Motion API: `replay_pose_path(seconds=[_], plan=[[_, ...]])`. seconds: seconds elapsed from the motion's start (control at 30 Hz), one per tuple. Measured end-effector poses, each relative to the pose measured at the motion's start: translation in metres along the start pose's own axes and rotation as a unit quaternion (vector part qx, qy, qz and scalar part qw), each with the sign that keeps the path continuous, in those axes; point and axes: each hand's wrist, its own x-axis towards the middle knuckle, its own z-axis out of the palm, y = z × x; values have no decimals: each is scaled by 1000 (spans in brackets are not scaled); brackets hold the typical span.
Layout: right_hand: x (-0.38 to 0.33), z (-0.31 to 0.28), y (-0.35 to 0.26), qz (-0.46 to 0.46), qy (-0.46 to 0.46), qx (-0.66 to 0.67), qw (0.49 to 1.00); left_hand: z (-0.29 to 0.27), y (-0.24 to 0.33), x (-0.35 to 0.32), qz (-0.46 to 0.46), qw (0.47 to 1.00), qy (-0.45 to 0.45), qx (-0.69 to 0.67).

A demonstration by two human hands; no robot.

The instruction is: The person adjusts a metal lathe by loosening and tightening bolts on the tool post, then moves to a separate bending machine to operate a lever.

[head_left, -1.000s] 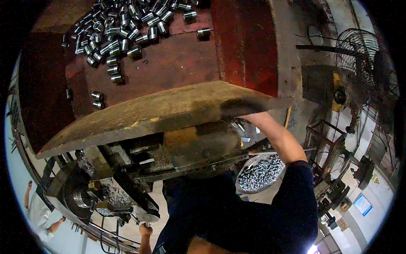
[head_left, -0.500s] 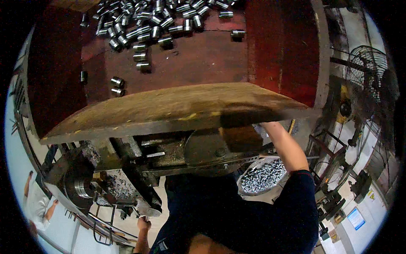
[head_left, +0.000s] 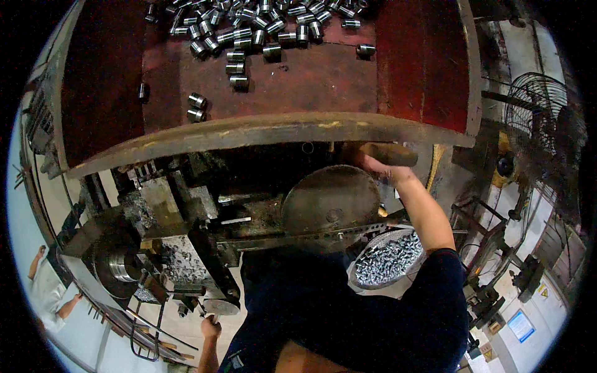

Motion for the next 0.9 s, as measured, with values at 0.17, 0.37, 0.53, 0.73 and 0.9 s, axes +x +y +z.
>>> replay_pose_path(seconds=[0.17,0.37,0.53,0.73,0.9], plan=[[40,10,-37,-88,-26,-109,990,-23,62,-15,40,997,27,61],[89,63,-118,47,-132,-362,921,-29,74,-24,61,995,50,66],[138,93,-58,-114,-51,-65,990,-14,60,-22,72,994,80,25],[176,115,-73,-119,30,-438,891,2,53,-26,56,993,96,-36],[162,119,-110,-11,108,-532,840,-16,75,-30,57,989,114,-70]])
